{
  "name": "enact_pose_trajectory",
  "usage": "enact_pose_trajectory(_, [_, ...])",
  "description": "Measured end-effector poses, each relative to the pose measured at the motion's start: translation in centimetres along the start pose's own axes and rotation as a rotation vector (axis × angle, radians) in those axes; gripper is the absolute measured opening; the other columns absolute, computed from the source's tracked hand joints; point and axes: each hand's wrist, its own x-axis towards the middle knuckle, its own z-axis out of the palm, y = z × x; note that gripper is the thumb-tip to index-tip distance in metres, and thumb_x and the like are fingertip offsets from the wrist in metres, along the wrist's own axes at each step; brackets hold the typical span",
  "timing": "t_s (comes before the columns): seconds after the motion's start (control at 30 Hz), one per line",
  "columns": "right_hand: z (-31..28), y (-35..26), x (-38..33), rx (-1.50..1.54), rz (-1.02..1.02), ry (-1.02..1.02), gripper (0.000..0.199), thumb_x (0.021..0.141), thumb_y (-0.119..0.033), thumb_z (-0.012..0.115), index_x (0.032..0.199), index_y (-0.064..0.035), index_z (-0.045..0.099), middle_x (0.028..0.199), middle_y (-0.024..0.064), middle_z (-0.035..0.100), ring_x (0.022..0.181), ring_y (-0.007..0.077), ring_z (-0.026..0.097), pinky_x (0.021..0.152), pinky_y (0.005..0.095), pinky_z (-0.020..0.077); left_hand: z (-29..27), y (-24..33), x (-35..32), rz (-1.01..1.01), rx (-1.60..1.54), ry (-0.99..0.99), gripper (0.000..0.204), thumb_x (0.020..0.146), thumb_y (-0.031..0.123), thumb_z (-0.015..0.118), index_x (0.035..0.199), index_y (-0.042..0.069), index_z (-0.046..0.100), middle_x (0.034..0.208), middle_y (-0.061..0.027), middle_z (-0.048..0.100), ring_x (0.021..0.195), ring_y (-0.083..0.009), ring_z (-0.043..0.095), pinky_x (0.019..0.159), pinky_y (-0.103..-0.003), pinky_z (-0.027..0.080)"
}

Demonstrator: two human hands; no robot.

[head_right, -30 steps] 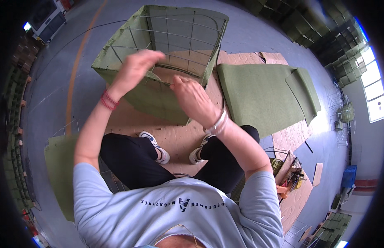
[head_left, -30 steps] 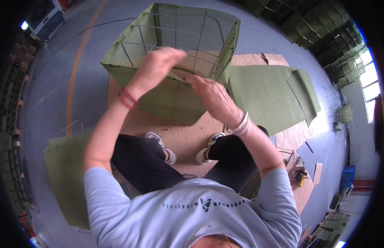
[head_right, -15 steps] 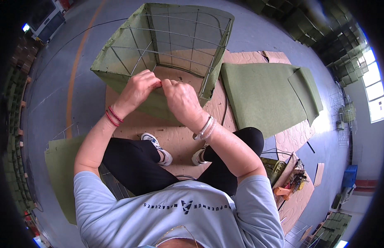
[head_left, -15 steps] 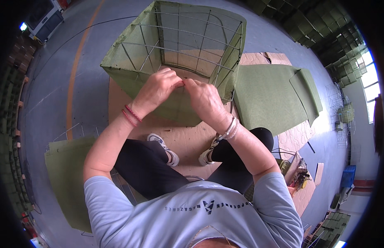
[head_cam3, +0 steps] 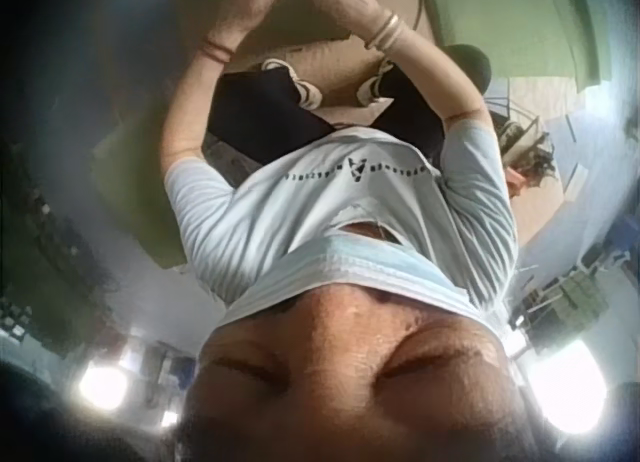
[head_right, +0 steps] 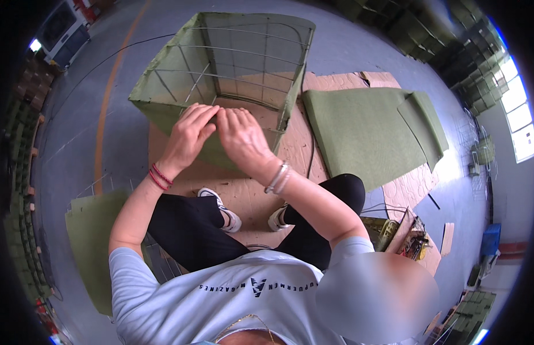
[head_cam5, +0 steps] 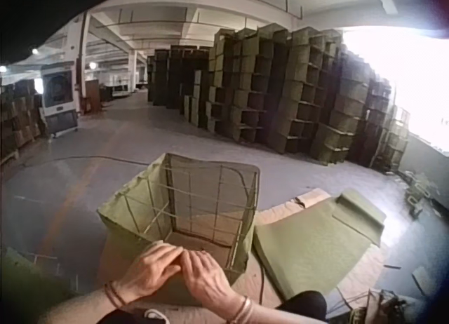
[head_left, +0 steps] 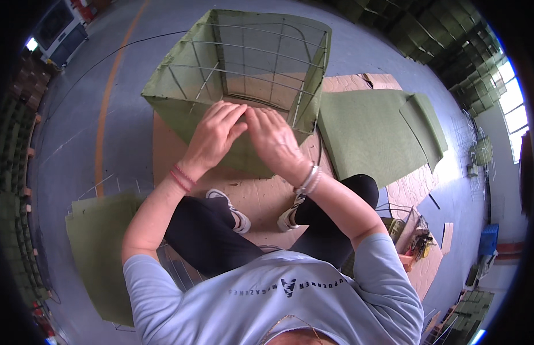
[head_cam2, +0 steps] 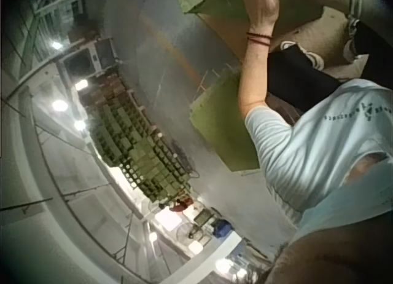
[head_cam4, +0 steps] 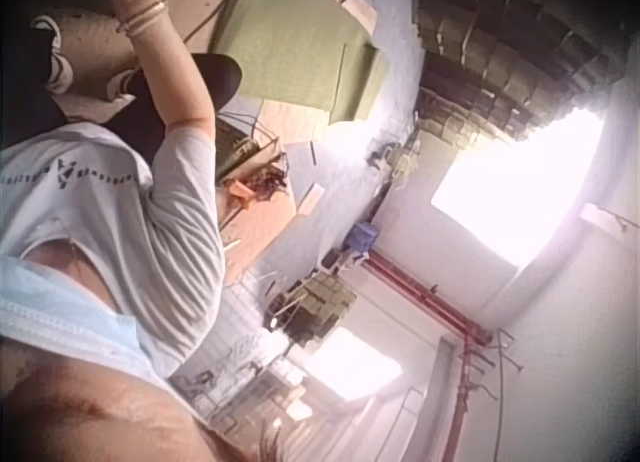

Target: Assembling a wire basket by gluing green fabric to the metal frame using a hot glue gun.

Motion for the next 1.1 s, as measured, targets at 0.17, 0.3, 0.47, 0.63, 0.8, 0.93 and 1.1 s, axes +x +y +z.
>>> enact_pose_trajectory(0.17, [1.2, 0.2, 1.1, 0.024, 0.185, -0.272, 0.022, 0.081, -0.017, 0.065, 0.089, 0.001, 0.055, 0.077, 0.0139, 0.065, 0.074, 0.0274, 0.069, 0.066, 0.0376, 0.0553, 0.9, -1.7, 0.9, 0.112, 0.187, -0.096, 0.049, 0.103, 0.042, 0.045, 0.099, -0.003, 0.063, 0.088, -0.0179, 0.061, 0.089, -0.0368, 0.058, 0.095, -0.047, 0.044])
enact_pose_trajectory(0.3, [0.2, 1.6, 1.8, 0.251, 0.251, -0.379, 0.035, 0.085, -0.026, 0.073, 0.091, 0.0066, 0.06, 0.085, 0.0199, 0.069, 0.08, 0.03, 0.071, 0.07, 0.0384, 0.0562, 1.5, -2.2, 1.6, 0.092, 0.17, -0.154, 0.047, 0.104, 0.041, 0.043, 0.097, -0.002, 0.062, 0.089, -0.0174, 0.061, 0.091, -0.0373, 0.057, 0.097, -0.048, 0.042])
enact_pose_trajectory(0.47, [-5.5, 11.1, 3.8, 0.412, 0.435, 0.008, 0.031, 0.094, -0.021, 0.064, 0.121, -0.0044, 0.067, 0.104, 0.0167, 0.072, 0.085, 0.0296, 0.072, 0.076, 0.0379, 0.0562, -0.3, -1.9, 0.7, 0.001, 0.428, 0.235, 0.044, 0.102, 0.034, 0.053, 0.129, -0.001, 0.057, 0.131, -0.0185, 0.055, 0.128, -0.0351, 0.047, 0.111, -0.048, 0.033])
enact_pose_trajectory(0.63, [-3.6, 16.9, 3.2, 0.291, 0.401, -0.313, 0.026, 0.099, -0.022, 0.057, 0.11, -0.0044, 0.072, 0.088, 0.0177, 0.072, 0.085, 0.0286, 0.072, 0.075, 0.0373, 0.0559, -2.4, -9.5, -0.2, -0.489, 0.385, 0.629, 0.066, 0.099, 0.039, 0.057, 0.147, -0.002, 0.038, 0.157, -0.0208, 0.031, 0.147, -0.0358, 0.027, 0.119, -0.047, 0.024])
enact_pose_trajectory(0.8, [-0.9, 16.6, 7.4, 0.196, 0.122, -0.813, 0.025, 0.095, -0.024, 0.06, 0.098, -0.0055, 0.076, 0.082, 0.0116, 0.074, 0.081, 0.0251, 0.072, 0.076, 0.0355, 0.0567, -1.9, -11.7, -0.7, -0.549, 0.326, 0.662, 0.071, 0.096, 0.026, 0.062, 0.152, -0.001, 0.027, 0.161, -0.0207, 0.022, 0.151, -0.0353, 0.017, 0.122, -0.045, 0.02])
enact_pose_trajectory(0.93, [0.0, 15.5, 8.6, 0.549, 0.209, -0.864, 0.023, 0.09, -0.019, 0.061, 0.091, -0.0015, 0.076, 0.079, 0.0098, 0.074, 0.076, 0.0209, 0.073, 0.076, 0.0315, 0.0579, -2.4, -12.5, -0.8, -0.508, 0.323, 0.609, 0.064, 0.096, 0.009, 0.054, 0.153, 0.001, 0.026, 0.162, -0.0232, 0.019, 0.151, -0.0425, 0.011, 0.122, -0.049, 0.016])
enact_pose_trajectory(1.1, [0.9, 10.8, 8.4, 0.915, 0.172, -1.102, 0.027, 0.091, -0.02, 0.06, 0.086, 0.0014, 0.075, 0.084, 0.012, 0.075, 0.077, 0.0154, 0.072, 0.074, 0.032, 0.0573, -6.8, -17.8, 0.4, -0.42, 0.185, 0.533, 0.056, 0.097, 0.01, 0.053, 0.15, 0.003, 0.036, 0.159, -0.0198, 0.029, 0.15, -0.037, 0.02, 0.121, -0.045, 0.02])
